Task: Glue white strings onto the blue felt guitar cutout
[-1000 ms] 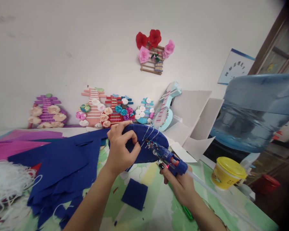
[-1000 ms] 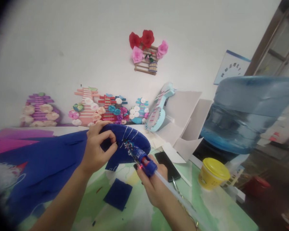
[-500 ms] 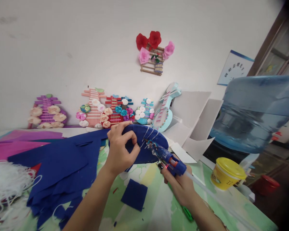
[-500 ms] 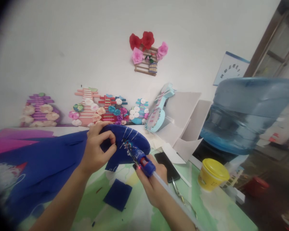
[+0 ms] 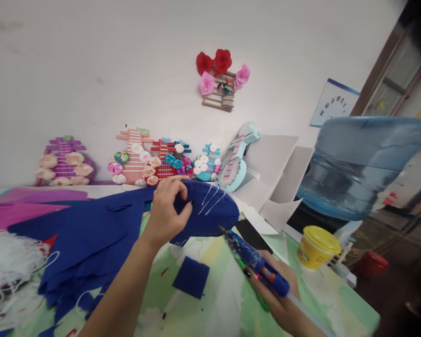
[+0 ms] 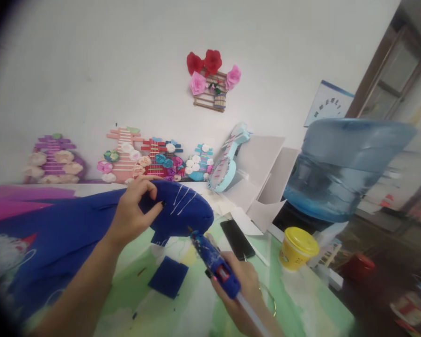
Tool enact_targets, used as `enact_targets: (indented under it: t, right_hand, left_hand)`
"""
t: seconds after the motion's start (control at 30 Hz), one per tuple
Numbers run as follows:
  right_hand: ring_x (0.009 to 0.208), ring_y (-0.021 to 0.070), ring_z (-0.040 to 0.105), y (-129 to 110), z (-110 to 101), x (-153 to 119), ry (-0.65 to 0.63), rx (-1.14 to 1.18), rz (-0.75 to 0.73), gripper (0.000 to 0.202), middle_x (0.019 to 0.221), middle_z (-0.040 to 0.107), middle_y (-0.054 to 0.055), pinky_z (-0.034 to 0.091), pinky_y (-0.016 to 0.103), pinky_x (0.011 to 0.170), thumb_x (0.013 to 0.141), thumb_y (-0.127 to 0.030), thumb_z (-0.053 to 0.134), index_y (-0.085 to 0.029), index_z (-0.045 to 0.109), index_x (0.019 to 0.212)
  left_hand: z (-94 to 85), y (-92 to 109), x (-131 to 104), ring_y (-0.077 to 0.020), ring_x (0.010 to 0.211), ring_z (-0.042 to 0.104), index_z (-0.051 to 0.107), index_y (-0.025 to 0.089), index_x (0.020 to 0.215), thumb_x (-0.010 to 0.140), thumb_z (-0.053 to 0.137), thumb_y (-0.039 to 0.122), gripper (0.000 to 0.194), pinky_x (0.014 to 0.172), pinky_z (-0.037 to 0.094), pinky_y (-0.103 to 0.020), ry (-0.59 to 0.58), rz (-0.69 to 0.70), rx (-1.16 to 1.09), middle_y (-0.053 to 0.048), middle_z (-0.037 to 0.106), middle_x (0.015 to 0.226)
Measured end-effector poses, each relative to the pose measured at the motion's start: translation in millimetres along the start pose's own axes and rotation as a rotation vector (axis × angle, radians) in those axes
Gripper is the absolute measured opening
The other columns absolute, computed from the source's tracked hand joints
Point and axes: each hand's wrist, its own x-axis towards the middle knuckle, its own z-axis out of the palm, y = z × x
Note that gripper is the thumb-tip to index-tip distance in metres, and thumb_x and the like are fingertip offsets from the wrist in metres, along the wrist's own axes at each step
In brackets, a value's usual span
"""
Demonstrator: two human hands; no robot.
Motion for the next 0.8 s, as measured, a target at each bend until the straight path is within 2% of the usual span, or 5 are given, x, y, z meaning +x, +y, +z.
enact_targets:
  t: [0.13, 0.27, 0.4, 0.6, 0.8]
  right_hand:
    - [0.043, 0.0142, 0.058, 30.3, -24.8, -28.4, 0.05, -0.121, -0.031, 0.014, 0.058, 0.066, -0.002, 0.041, 0.022, 0.043, 0.088, -0.033, 0.052, -0.022, 0.059, 0.094]
    - [0.047, 0.0177, 0.064, 74.6, -48.4, -52.1, -0.111, -0.334, 0.023, 0.021, 0.062, 0.07, 0.001, 0.045, 0.024, 0.047, 0.087, -0.028, 0.05, -0.021, 0.062, 0.101]
    - [0.071, 0.0255, 0.07, 104.4, -61.3, -64.6, -0.323, -0.585, 0.133, 0.028, 0.081, 0.074, 0.008, 0.048, 0.03, 0.061, 0.081, -0.018, 0.049, -0.02, 0.064, 0.104]
    - [0.091, 0.0285, 0.066, 118.0, -70.5, -59.0, -0.5, -0.722, 0.251, 0.032, 0.101, 0.07, 0.017, 0.044, 0.038, 0.08, 0.088, -0.022, 0.044, -0.009, 0.059, 0.113]
    - [0.108, 0.0333, 0.059, 134.6, -62.7, -56.9, -0.561, -0.8, 0.378, 0.038, 0.115, 0.064, 0.022, 0.041, 0.044, 0.085, 0.085, -0.011, 0.046, -0.007, 0.054, 0.122]
  left_hand:
    - [-6.8, -10.9, -0.7, -0.0205, 0.095, 0.059, 0.039, 0.02, 0.076, 0.074, 0.063, 0.023, 0.025, 0.082, 0.045, -0.033, 0.004, -0.079, -0.065, -0.003, 0.06, 0.094]
    - [-14.3, -21.6, -4.4, -0.022, 0.096, 0.061, 0.045, 0.022, 0.094, 0.066, 0.074, 0.033, 0.042, 0.085, 0.048, -0.036, 0.049, -0.137, -0.17, -0.004, 0.061, 0.102]
    - [-28.7, -25.8, -6.2, -0.0249, 0.092, 0.063, 0.051, 0.022, 0.116, 0.062, 0.076, 0.04, 0.062, 0.082, 0.05, -0.037, -0.013, -0.108, -0.125, -0.005, 0.064, 0.099]
    - [-53.2, -24.9, -11.1, -0.0185, 0.057, 0.06, 0.069, 0.023, 0.086, 0.067, 0.073, 0.043, 0.028, 0.049, 0.044, -0.026, -0.279, 0.009, 0.032, 0.001, 0.068, 0.069]
    - [-64.7, -5.7, -35.6, -0.0145, 0.06, 0.061, 0.067, 0.022, 0.087, 0.077, 0.069, 0.037, 0.018, 0.052, 0.047, -0.023, -0.275, 0.328, 0.069, 0.002, 0.068, 0.074]
